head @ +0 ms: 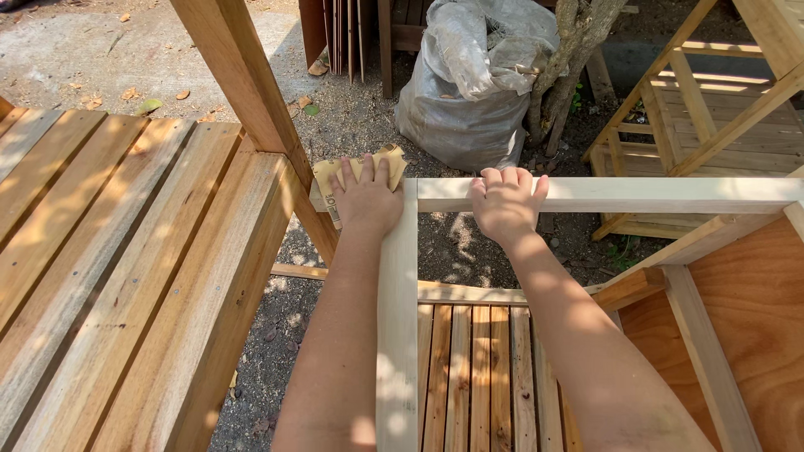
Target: The person sands a light-colored wooden frame using a sanding block, moving it back and forth along the top rail and then along the vertical post. The hands remain in view throughout, and the work is performed outdoors on a wooden structure.
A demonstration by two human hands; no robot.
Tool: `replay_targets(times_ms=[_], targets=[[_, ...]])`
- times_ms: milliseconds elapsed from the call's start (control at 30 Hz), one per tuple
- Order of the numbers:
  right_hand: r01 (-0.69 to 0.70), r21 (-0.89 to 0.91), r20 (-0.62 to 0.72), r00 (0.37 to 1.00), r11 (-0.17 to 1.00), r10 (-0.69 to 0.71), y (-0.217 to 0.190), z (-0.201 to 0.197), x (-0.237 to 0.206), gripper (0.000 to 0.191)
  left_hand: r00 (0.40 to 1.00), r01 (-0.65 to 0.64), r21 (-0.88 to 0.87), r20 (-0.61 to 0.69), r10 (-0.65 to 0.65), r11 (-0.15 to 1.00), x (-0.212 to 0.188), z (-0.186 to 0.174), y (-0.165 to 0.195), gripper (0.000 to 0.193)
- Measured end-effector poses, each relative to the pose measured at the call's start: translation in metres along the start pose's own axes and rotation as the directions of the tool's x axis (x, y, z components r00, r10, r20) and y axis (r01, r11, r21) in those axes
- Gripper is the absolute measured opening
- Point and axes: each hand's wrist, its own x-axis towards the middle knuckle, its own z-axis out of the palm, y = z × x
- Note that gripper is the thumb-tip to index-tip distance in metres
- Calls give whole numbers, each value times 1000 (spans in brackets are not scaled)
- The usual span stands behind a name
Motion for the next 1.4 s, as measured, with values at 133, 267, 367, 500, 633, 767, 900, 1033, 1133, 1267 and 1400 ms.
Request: replay_targets(times_ms=[133, 267, 367, 500, 633, 767, 900, 1033, 1133, 1267, 1400], targets=[[-33, -6, 119, 992, 999, 33, -24, -8, 5, 45, 987, -158, 57, 41, 155, 986, -3, 17, 46, 68], [32, -70, 205, 979, 997, -17, -18, -14, 21, 51, 982, -191, -58, -28, 189, 980, 0, 23, 22, 58], [-8, -94, 266, 963, 996, 33, -11, -15, 28, 56, 996, -59, -73, -67, 54, 996, 7, 13, -23, 58], [-18, -131, 230, 972, 991, 48, -16, -16, 27, 57, 1000, -21, -20, 17, 21, 1000, 9, 10, -5, 57], [0, -128, 252, 967, 992, 32, -21, -26, 24, 57, 975, -220, 7, 25, 220, 975, 6, 23, 51, 58], [-16, -113, 321, 946, 993, 51, -20, -34, 25, 57, 985, -172, -129, 9, 175, 977, 10, 21, 13, 59], [-14, -151, 267, 962, 988, 54, -22, -28, 25, 58, 999, -30, -37, -46, 28, 999, 13, 8, -35, 57], [-28, -152, 238, 969, 988, 64, -22, -22, 25, 56, 994, -79, 16, 72, 78, 997, 5, 14, 23, 58], [2, -135, 223, 974, 991, 29, -18, -21, 26, 55, 977, -206, 27, 65, 204, 978, -2, 24, 57, 63], [10, -146, 256, 966, 989, 28, -16, -21, 26, 53, 989, -149, -60, -2, 150, 987, 6, 23, 7, 61], [2, -151, 182, 983, 989, 25, -21, -23, 25, 53, 997, -16, -38, -73, 13, 999, 19, 17, -35, 66]])
